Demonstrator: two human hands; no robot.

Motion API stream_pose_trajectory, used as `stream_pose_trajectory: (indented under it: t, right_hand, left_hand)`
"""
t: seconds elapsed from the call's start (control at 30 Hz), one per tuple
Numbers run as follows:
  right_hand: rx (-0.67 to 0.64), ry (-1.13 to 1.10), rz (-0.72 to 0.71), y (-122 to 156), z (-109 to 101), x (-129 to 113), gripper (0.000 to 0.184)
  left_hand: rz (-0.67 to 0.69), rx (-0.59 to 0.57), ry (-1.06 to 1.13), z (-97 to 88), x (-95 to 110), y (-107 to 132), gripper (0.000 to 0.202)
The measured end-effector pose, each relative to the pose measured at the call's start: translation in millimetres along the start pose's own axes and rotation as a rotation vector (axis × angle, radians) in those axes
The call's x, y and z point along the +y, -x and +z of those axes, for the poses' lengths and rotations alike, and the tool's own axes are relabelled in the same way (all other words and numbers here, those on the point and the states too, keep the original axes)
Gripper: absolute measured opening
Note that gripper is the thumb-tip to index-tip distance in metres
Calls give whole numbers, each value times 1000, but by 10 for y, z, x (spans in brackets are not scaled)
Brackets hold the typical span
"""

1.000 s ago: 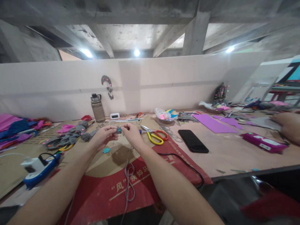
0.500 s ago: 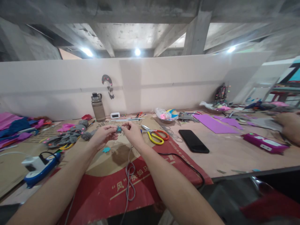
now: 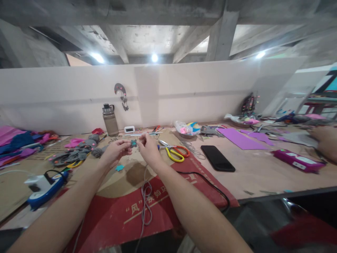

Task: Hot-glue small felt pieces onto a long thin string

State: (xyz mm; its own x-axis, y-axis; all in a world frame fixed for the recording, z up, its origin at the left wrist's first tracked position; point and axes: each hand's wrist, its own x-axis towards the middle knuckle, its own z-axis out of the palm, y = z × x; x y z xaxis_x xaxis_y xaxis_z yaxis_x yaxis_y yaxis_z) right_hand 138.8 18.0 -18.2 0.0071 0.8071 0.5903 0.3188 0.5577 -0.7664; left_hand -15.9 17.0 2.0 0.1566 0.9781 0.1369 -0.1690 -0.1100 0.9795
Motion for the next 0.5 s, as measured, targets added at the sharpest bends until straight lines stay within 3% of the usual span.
stream_pose_trajectory:
  t: [0.13,0.5]
  right_hand:
    - [3,94,-60,14,-2,-18,7]
    - [5,200,-124,39,-18,-77,16]
  left_hand:
    - [32,9,-8,-6,-13,-12,25]
    - [84,20,-26,-26,-69,-44,22]
